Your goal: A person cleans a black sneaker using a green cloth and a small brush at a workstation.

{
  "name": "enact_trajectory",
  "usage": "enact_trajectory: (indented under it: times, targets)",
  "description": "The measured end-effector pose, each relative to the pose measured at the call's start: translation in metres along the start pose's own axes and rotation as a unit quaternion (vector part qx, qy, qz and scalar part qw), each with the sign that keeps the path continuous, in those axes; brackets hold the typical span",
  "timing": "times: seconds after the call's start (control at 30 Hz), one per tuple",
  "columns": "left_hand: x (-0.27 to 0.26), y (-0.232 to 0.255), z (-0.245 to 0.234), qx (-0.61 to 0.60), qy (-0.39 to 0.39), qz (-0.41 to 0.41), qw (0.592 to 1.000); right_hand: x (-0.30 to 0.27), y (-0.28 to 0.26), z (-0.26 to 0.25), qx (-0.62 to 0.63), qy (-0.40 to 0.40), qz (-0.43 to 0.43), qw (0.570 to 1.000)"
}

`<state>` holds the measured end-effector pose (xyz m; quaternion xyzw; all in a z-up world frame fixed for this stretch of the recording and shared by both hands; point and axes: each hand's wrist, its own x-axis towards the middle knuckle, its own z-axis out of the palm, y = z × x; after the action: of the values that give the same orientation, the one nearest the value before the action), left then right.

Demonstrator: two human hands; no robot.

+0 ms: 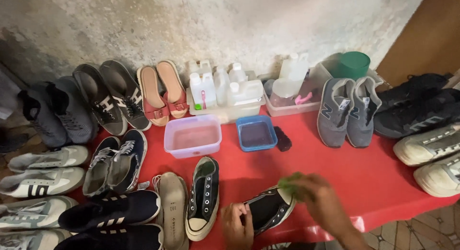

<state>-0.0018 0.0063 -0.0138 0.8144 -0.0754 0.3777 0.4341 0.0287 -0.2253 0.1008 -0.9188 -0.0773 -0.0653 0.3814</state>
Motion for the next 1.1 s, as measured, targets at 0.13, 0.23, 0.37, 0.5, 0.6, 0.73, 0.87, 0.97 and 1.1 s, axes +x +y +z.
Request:
enact_trajectory:
  times: [0.13, 0.23, 0.37, 0.5, 0.6, 0.73, 0.87, 0.97, 1.1]
  targets:
    - [-0.006, -0.007, 0.005, 0.001, -0.005, -0.017, 1.000, -0.006, 0.058, 0.065, -0.260, -0.024, -0.154, 0.953]
    - [-0.001, -0.002, 0.005, 0.028, -0.012, -0.019, 0.999, -0.013, 0.068, 0.095, -0.423, -0.044, -0.163, 0.890]
    - [0.003, 0.004, 0.003, 0.036, -0.013, -0.007, 0.999, -0.004, 0.040, 0.082, -0.399, -0.048, -0.199, 0.894]
    - [0.005, 0.007, 0.002, 0.044, -0.004, -0.012, 0.999, 0.004, 0.038, 0.074, -0.340, -0.108, -0.233, 0.905]
    - [0.006, 0.009, 0.002, 0.039, 0.000, -0.014, 0.999, 0.001, 0.026, 0.064, -0.301, -0.132, -0.247, 0.912]
    - [0.000, 0.000, 0.003, 0.032, -0.013, -0.006, 0.999, -0.006, -0.031, 0.025, 0.065, -0.199, -0.235, 0.949]
    - [-0.004, -0.005, 0.005, 0.038, -0.010, -0.024, 0.999, -0.016, 0.029, 0.040, 0.441, -0.189, 0.043, 0.876]
    - [-0.006, -0.005, 0.003, 0.036, -0.019, -0.038, 0.998, -0.011, 0.057, 0.009, 0.290, 0.078, -0.087, 0.950]
    - [-0.005, -0.004, 0.004, 0.024, -0.023, -0.058, 0.998, -0.006, 0.066, -0.046, 0.077, 0.238, 0.107, 0.962]
